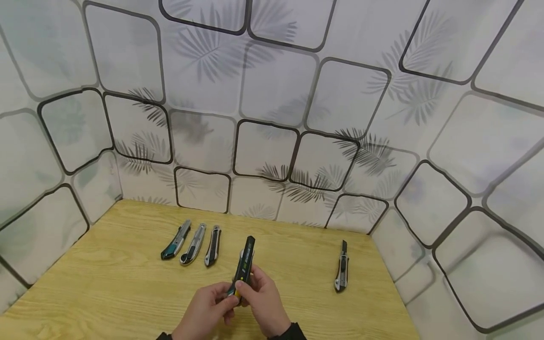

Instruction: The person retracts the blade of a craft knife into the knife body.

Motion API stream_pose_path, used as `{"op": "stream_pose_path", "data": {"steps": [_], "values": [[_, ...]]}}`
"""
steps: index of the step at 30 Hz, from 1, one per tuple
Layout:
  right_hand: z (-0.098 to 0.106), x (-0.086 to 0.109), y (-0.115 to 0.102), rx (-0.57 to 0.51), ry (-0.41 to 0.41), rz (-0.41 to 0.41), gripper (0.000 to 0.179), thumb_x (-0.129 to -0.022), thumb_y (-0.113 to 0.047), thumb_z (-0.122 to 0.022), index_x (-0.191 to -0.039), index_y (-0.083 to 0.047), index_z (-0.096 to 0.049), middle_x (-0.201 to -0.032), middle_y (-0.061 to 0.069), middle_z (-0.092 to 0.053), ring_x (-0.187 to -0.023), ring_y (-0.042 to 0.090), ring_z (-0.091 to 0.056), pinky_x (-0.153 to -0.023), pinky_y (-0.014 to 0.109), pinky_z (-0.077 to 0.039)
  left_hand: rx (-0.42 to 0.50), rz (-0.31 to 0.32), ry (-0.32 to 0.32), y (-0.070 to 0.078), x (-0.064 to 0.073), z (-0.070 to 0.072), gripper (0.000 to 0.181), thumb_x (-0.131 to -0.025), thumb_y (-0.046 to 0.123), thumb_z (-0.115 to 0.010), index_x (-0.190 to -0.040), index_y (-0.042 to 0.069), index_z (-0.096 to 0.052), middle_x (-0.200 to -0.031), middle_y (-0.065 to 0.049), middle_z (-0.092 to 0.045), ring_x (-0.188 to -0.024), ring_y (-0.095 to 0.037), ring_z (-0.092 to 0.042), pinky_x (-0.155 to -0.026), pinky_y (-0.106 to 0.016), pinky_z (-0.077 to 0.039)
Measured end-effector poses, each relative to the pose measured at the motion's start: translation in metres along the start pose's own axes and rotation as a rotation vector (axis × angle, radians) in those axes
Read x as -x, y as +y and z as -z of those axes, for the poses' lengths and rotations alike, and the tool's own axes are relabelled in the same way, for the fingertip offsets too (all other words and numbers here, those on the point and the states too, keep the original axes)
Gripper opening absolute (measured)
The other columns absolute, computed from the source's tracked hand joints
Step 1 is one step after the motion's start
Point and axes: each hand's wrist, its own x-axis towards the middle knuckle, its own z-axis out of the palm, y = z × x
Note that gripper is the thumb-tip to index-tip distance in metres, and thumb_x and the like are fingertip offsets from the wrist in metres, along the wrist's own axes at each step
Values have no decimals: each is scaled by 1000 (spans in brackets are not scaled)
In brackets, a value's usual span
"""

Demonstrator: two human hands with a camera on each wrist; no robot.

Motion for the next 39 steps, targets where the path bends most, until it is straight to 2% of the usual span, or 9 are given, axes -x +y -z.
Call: {"op": "stream_pose_path", "data": {"steps": [3, 5, 12, 17, 22, 26, 29, 33, 39], "values": [[3, 1, 1, -15, -62, 8, 64, -107, -17, -66, -164, -6, -39, -119, 6, -72, -92, 15, -61, -78, 27, -52, 14, 0, 5, 1, 1, 0, 28, -99, 14, -76, -122, -2, -73, -90, -10, -77, -67, -14, -66, -59, -29, -56], [4, 1, 2, -16, -74, 0, 62, -107, -18, -67, -162, -5, -42, -121, 7, -72, -94, 16, -62, -79, 28, -53, 14, 2, 10, 2, 1, 0, 30, -98, 14, -78, -122, -2, -72, -88, -8, -76, -66, -14, -66, -59, -29, -56], [1, 0, 17, 32, 20, -100, 40, -108, -29, -66, -137, -1, -66, -107, -2, -73, -94, 14, -66, -79, 32, -56, 12, 23, 40, -1, -6, -1, 35, -101, 16, -75, -129, -4, -70, -92, -5, -77, -66, -14, -66, -59, -32, -56], [4, -3, 22, 58, 25, -127, 38, -109, -29, -65, -135, -1, -69, -104, -2, -75, -92, 13, -68, -78, 32, -57, 12, 26, 39, -2, -8, 0, 34, -103, 15, -72, -130, -6, -68, -94, -4, -76, -67, -14, -66, -59, -33, -58], [11, -9, 17, 66, 7, -94, 40, -109, -31, -65, -131, 2, -71, -98, -4, -74, -89, 11, -67, -74, 29, -56, 6, 12, 24, -1, -5, 1, 42, -103, 16, -72, -136, -8, -64, -97, -9, -76, -65, -13, -65, -57, -32, -57], [15, -16, 11, 91, 9, -92, 40, -109, -30, -64, -129, 5, -70, -95, -3, -72, -87, 11, -65, -73, 27, -56, 1, 21, 57, 0, -5, 1, 43, -103, 17, -73, -136, -8, -63, -99, -13, -76, -64, -13, -64, -56, -31, -56], [19, -29, 8, 170, 45, -100, 40, -109, -30, -65, -128, 5, -70, -97, 0, -74, -85, 11, -64, -71, 27, -56, -57, 45, 134, -1, -6, 2, 43, -103, 24, -74, -134, -5, -66, -98, -9, -74, -69, -13, -65, -58, -31, -55], [21, -58, 5, 360, 107, -97, 36, -107, -29, -68, -122, 3, -74, -96, 4, -76, -80, 13, -64, -68, 27, -57, -145, 53, 233, 0, -7, 5, 40, -103, 33, -73, -127, 1, -70, -95, -3, -73, -78, -13, -65, -66, -31, -53], [12, -102, 12, 660, 175, -102, 30, -102, -28, -74, -105, 0, -80, -73, 1, -72, -61, 10, -62, -57, 23, -49, -154, -8, 255, -2, -5, 6, 33, -104, 35, -72, -116, 4, -73, -89, -1, -74, -77, -14, -65, -67, -30, -52]]}}
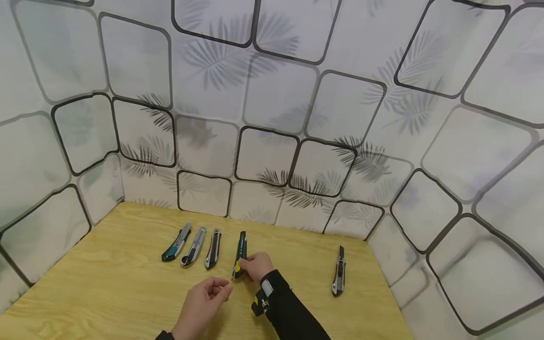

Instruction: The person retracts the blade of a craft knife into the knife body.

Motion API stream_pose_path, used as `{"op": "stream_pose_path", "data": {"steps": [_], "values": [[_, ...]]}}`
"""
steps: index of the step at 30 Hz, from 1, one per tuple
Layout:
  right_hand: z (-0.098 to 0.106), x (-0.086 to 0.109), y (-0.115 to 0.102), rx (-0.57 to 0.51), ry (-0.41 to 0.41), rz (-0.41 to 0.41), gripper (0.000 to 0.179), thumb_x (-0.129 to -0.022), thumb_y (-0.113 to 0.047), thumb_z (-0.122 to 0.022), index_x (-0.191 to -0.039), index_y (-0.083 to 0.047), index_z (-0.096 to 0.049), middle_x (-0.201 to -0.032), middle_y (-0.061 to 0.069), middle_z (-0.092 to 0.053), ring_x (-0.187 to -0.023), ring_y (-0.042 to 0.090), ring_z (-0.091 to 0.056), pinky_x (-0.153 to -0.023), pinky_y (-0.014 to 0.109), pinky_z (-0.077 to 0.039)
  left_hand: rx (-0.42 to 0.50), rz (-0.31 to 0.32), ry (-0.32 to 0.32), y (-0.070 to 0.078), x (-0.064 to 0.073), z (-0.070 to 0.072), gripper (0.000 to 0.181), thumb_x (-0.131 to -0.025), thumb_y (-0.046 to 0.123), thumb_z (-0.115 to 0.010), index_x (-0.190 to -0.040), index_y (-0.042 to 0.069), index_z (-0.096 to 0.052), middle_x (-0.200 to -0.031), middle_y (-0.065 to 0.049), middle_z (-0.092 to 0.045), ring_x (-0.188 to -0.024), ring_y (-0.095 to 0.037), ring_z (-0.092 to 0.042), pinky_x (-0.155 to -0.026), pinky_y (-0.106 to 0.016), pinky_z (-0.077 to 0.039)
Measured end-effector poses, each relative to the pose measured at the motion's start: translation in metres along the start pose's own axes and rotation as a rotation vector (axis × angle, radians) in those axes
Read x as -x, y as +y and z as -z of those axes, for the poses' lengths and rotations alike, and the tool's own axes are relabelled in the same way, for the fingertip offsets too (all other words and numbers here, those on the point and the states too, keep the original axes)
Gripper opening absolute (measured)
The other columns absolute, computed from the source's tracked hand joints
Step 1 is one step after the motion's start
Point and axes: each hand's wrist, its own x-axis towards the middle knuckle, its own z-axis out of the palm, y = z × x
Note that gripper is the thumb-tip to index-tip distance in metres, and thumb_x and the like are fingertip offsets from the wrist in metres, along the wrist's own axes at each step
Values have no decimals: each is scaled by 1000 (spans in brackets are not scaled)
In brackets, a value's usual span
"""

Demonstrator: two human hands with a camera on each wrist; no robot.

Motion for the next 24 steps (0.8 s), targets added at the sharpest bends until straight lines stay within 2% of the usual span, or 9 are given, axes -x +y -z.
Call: {"op": "stream_pose_path", "data": {"steps": [2, 5, 8, 12, 14, 17, 19, 22, 24], "values": [[-7, -10, -1, 33, 16, -32, 28, -102, -28, -75, -102, 0, -81, -68, 0, -69, -58, 9, -61, -54, 22, -47, 3, 0, 5, -1, 1, -1, 32, -103, 35, -72, -113, 5, -74, -87, -2, -74, -75, -13, -65, -65, -28, -51], [-15, -19, -3, 28, 44, -81, 26, -101, -25, -76, -99, 0, -81, -64, 0, -68, -55, 10, -61, -52, 22, -47, 12, 6, 13, -2, 1, -3, 29, -103, 31, -72, -111, 4, -74, -86, -3, -75, -74, -14, -64, -64, -26, -50], [-19, -24, -7, 95, 100, -48, 26, -98, -26, -79, -95, 0, -83, -62, 2, -70, -56, 9, -61, -55, 23, -47, 7, 11, 18, -2, 1, -4, 28, -103, 31, -73, -110, 4, -75, -85, -1, -74, -74, -13, -65, -65, -26, -51], [-21, -28, -6, 190, 171, 47, 26, -96, -27, -81, -86, -3, -85, -60, 3, -72, -55, 9, -60, -56, 23, -45, 2, -9, 27, -2, 1, -3, 29, -103, 33, -73, -110, 5, -75, -85, 0, -74, -75, -13, -64, -65, -25, -50], [-18, -29, -1, 190, 187, 74, 26, -96, -27, -80, -87, -3, -85, -66, 4, -74, -60, 11, -63, -60, 26, -50, 7, -18, 27, -2, 0, -3, 30, -103, 33, -73, -110, 5, -75, -85, -1, -74, -75, -14, -65, -65, -25, -50], [5, -27, 10, 218, 234, 110, 26, -98, -27, -78, -94, -1, -83, -82, 10, -79, -73, 21, -71, -70, 37, -58, 12, -14, 20, -1, 0, -5, 30, -103, 34, -73, -110, 5, -75, -86, -3, -75, -75, -14, -65, -65, -25, -51], [33, -22, 19, 263, 268, 104, 30, -101, -26, -74, -108, 2, -81, -101, 18, -80, -90, 31, -75, -83, 48, -61, 8, -9, 13, 0, -1, -6, 30, -104, 35, -72, -110, 5, -75, -87, -4, -75, -74, -14, -65, -64, -25, -51], [84, -14, 41, 339, 321, 37, 37, -104, -25, -67, -121, 8, -75, -116, 29, -76, -103, 44, -73, -91, 57, -59, -1, -6, 11, 1, 0, -7, 29, -104, 33, -72, -109, 5, -75, -86, -4, -75, -74, -13, -65, -64, -25, -51], [119, -7, 62, 409, 367, -33, 41, -105, -26, -65, -117, 12, -73, -110, 31, -75, -97, 44, -74, -86, 55, -60, -6, -9, 10, 1, 0, -7, 27, -104, 32, -72, -109, 6, -75, -86, -4, -75, -74, -13, -65, -64, -25, -51]]}}
